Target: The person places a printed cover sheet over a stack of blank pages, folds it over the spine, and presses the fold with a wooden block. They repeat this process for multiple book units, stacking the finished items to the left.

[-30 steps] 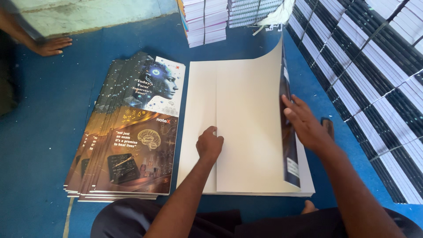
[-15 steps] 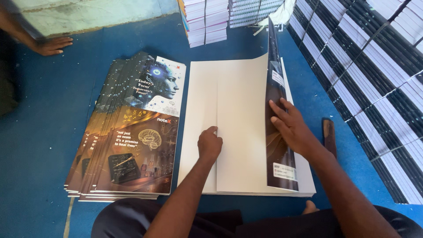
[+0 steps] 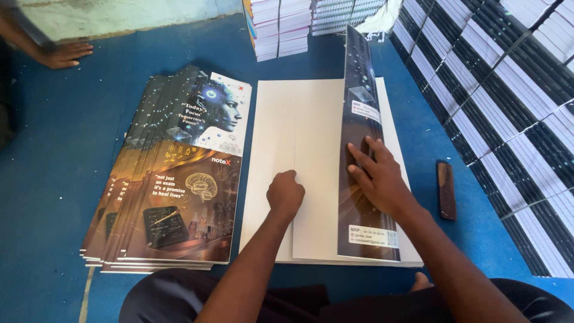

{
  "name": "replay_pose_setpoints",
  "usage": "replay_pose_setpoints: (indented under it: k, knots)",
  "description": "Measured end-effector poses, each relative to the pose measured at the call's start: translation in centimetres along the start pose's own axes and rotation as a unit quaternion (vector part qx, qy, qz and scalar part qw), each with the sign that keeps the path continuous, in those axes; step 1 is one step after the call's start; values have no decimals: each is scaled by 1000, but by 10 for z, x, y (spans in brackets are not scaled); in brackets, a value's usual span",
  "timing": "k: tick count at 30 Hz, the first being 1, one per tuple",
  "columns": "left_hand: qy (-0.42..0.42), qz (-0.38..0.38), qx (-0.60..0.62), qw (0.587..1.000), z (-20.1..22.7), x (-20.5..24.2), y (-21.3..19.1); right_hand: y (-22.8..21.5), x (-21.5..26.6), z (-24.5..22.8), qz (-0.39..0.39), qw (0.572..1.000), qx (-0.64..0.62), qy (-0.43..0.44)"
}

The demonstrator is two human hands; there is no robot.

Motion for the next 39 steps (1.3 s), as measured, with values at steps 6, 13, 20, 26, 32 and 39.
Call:
replay_pose_setpoints:
  k: [6,13,20,26,32,39]
  knots:
    - [94,34,-91,991,7,-6,0,15,-1,-13,4,997,71,-16]
    - [169,28,22,985,5,-7,10,29,-4,-32,-10,992,123,-32]
    - [58,-55,158,984,-8,-29,7,38,-11,-61,-27,983,178,-43]
    - [-74,-99,301,946,-12,-30,1,41,-13,-76,-46,975,211,-55]
    - [-24,-100,409,907,-15,-37,14,46,-10,-79,-30,974,213,-75]
    - [-80,-113,444,885,-26,-52,23,33,-16,-61,23,994,79,-72]
Point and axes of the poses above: each hand's wrist, its own x-axis away from the middle knuckle, its own y-axis out of the palm, z = x × y, the point moved 5 cm from there along -x, towards the middle knuckle, and after that the axes turned 15 degrees about x, right-handed, at the moved point
